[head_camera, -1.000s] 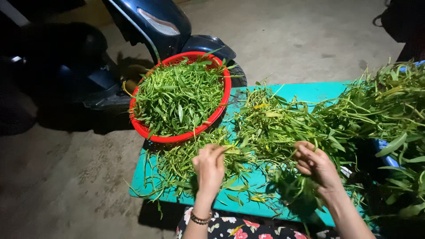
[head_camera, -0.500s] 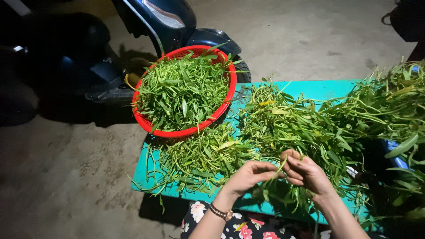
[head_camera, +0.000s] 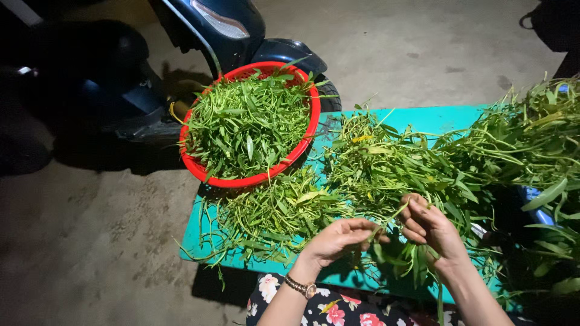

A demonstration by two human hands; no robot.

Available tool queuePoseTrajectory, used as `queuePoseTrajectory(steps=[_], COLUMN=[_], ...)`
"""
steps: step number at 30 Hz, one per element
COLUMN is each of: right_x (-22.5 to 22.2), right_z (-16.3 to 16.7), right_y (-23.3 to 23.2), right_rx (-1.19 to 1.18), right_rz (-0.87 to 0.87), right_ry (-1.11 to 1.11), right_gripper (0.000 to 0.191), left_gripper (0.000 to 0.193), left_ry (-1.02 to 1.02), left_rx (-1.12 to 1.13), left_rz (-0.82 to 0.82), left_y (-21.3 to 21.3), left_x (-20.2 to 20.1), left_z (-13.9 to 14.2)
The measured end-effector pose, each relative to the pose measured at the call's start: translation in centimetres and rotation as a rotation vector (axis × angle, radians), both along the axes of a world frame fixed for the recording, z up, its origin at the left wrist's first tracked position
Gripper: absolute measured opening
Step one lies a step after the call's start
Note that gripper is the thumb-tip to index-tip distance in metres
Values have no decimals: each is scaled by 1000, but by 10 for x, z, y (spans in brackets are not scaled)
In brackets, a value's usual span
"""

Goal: The person sits at a low teal table and plucks edible leaves from water spinach stems by hand, placing the picked greens into a red plastic basket while leaving stripped stems and discarded pieces on the table. The person works steadily through the pile of vegetables throughout the clip.

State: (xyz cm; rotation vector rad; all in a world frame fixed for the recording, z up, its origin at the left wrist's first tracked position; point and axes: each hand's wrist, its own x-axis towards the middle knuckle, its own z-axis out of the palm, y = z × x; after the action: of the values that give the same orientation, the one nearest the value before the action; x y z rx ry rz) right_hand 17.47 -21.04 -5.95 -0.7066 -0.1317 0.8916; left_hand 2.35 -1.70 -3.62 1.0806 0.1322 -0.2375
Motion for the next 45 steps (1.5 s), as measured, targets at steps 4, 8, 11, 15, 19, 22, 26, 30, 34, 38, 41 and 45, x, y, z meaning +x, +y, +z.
queuePoseTrajectory(steps=[4,8,11,15,19,22,26,30,34,38,41,45], right_x=[-4,-8,-10,-8,-4,-4,19,41,54,54,53,49], right_z=[1,2,2,-1,-7,-9,0,1,-3,-10,-14,-18], right_y=[1,4,6,2,-4,-9,-41,-68,-78,-67,-59,-48], right_rx=[16,33,28,-22,-36,23,-35,126,63,-210,-293,-155], right_rz=[46,87,100,81,95,38,-121,-161,-166,-206,-181,-119], right_ry=[-10,-12,-5,6,-67,-64,-103,-132,-146,-183,-199,-227], right_gripper=[16,17,17,17,15,17,17,17,15,18,18,19], left_gripper=[32,27,22,16,13,12,16,30,27,26,27,15], left_ry=[-26,-9,-14,-9,-62,-149,199,-112,-219,-135,-57,-119], left_rx=[-209,-306,-369,-215,180,591,1248,1993,1954,1726,1679,1637], left_rz=[-120,-113,-116,-62,45,237,510,853,856,714,701,767], left_y=[-7,-9,-8,-12,-12,2,33,57,53,49,47,42], left_x=[-1,0,0,0,4,-3,-24,-35,-14,28,54,61], left_z=[0,-17,-27,-29,-20,-2,28,42,26,10,14,19])
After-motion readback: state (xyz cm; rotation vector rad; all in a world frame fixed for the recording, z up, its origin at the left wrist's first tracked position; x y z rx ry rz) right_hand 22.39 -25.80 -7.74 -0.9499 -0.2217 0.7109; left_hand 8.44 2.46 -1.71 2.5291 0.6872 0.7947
